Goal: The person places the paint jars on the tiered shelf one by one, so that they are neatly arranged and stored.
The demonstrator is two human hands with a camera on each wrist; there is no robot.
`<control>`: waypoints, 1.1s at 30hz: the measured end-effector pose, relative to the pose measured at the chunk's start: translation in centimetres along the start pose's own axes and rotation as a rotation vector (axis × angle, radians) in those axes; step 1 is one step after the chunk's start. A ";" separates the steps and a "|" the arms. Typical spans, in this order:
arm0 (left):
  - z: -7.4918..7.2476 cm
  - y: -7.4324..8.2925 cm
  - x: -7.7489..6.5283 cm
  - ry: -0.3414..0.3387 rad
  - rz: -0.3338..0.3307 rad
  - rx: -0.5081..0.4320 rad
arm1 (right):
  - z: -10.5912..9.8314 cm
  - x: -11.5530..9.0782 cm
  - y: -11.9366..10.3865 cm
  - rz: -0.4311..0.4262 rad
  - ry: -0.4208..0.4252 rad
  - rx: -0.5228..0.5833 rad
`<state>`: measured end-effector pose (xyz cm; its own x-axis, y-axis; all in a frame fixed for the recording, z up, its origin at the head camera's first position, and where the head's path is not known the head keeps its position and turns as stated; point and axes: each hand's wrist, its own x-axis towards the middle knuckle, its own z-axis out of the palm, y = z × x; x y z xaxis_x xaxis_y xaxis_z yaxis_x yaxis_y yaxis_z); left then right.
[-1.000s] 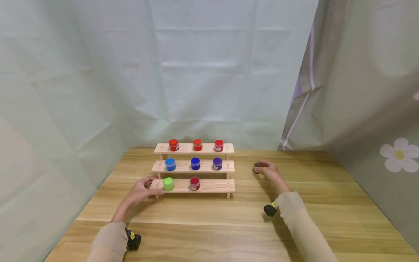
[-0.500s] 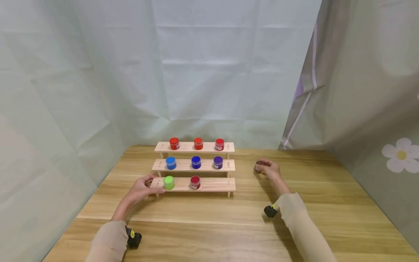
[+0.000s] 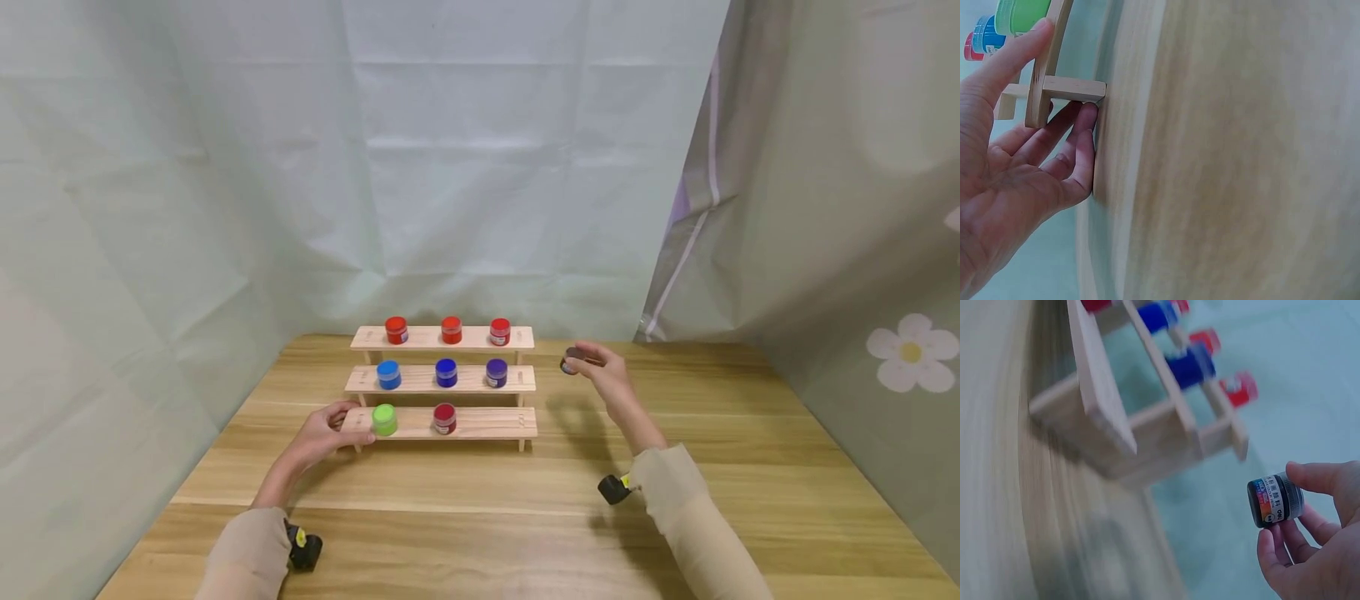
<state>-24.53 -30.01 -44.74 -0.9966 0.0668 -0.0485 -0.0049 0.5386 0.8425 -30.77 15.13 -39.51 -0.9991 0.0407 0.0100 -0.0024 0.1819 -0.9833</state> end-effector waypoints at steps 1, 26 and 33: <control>0.0 0.0 0.0 -0.001 -0.001 0.002 | 0.3 -0.3 -0.4 -0.012 -0.009 -0.005; 0.1 -0.1 -0.2 -0.006 -0.007 0.011 | 7.6 -5.0 -2.0 -0.182 -0.230 -0.106; 0.1 -0.1 -0.2 -0.001 -0.004 0.011 | 8.6 -5.3 -0.6 -0.185 -0.286 -0.148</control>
<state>-24.36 -29.99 -44.83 -0.9965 0.0651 -0.0521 -0.0079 0.5478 0.8366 -25.80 6.36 -40.56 -0.9537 -0.2784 0.1134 -0.1990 0.3019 -0.9323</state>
